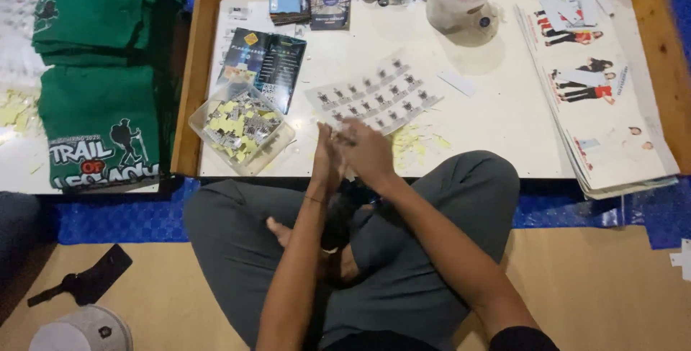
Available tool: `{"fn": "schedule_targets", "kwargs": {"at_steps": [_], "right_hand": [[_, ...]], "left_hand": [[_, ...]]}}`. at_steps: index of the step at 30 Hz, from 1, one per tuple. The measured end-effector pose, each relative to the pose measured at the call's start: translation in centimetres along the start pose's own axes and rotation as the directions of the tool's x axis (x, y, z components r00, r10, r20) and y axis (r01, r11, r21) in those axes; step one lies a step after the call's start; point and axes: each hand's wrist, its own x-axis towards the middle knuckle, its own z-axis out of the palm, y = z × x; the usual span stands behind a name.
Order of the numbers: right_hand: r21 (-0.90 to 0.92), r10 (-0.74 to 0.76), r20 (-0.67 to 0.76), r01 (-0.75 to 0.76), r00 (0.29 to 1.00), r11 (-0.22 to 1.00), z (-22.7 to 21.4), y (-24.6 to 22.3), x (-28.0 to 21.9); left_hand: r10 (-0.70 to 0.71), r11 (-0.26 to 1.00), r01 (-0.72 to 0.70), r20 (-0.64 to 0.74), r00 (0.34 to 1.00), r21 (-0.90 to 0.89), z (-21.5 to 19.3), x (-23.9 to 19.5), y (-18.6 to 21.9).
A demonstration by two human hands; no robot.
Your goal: The person sits cross-legged on the floor and peels small stickers from a sheet. They remove the backing paper from each sticker and place the peeled stickers into a clear plastic container.
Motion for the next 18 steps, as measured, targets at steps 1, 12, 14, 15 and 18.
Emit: {"fn": "schedule_targets", "kwargs": {"at_steps": [1, 12, 14, 15, 18], "right_hand": [[0.002, -0.006, 0.007, 0.006, 1.000, 1.000, 0.5, 0.2, 0.3], [-0.110, 0.297, 0.016, -0.294, 0.955, 0.949, -1.2, 7.1, 3.8], [0.053, 0.282, -0.029, -0.281, 0.959, 0.958, -1.1, 5.6, 4.0], [0.221, 0.274, -0.073, -0.252, 0.959, 0.942, -1.0, 5.0, 3.9], [0.464, 0.299, -0.245, -0.159, 0.922, 0.872, -2.9, 0.6, 2.6]], "left_hand": [[0.006, 1.000, -0.006, -0.006, 1.000, -0.001, 1.3, -0.3, 1.7], [0.115, 0.949, -0.018, -0.294, 0.949, 0.314, -0.7, -1.8, 7.4], [0.116, 0.960, -0.035, -0.282, 0.952, 0.277, -1.3, -1.4, 7.6], [0.120, 0.968, -0.052, -0.274, 0.954, 0.246, -1.7, -1.5, 7.6], [0.115, 0.977, -0.073, -0.204, 0.972, 0.202, -1.6, -1.1, 7.2]]}}
